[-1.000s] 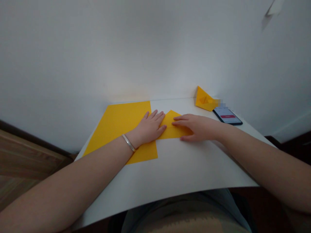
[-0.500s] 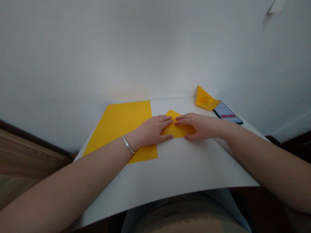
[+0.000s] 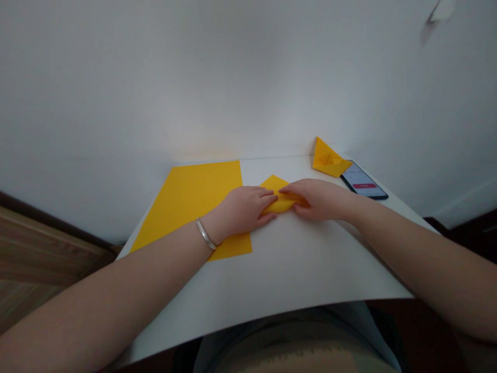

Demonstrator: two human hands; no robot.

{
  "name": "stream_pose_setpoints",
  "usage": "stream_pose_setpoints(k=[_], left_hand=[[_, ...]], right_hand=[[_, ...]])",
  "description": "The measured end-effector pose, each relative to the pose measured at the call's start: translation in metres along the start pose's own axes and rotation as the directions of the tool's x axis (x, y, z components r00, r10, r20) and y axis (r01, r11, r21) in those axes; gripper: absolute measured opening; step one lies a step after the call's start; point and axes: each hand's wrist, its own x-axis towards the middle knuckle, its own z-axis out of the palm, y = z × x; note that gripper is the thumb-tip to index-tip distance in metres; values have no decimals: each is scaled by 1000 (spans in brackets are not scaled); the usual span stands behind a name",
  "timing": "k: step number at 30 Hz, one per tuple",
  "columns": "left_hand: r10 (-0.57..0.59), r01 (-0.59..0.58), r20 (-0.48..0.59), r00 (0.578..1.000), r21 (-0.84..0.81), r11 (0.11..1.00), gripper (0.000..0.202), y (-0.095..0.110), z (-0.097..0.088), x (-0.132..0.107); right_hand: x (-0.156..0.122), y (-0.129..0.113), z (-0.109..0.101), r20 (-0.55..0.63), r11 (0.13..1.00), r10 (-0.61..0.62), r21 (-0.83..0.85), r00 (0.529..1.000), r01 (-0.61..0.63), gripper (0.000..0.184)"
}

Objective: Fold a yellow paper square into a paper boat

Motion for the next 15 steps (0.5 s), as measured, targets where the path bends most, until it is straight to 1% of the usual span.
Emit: stream_pose_setpoints(k=[5,8,11,15], left_hand=[[24,-23,-9,1000,72,997,39,7,-5,-1],[15,-15,0,1000,87,996,38,8,-6,0],[-16,12,26,1000,128,992,39,9,-8,1],[-26,19,35,999,185,982,37,8,-9,-1]], right_hand=[[-2,-6,-1,1,998,-57,3,998,57,52],[-2,-7,-1,-12,996,-84,-40,996,84,44],[0,-4,-1,-6,994,-82,-79,997,82,35],[0,4,-4,4,996,-46,-72,999,47,30]])
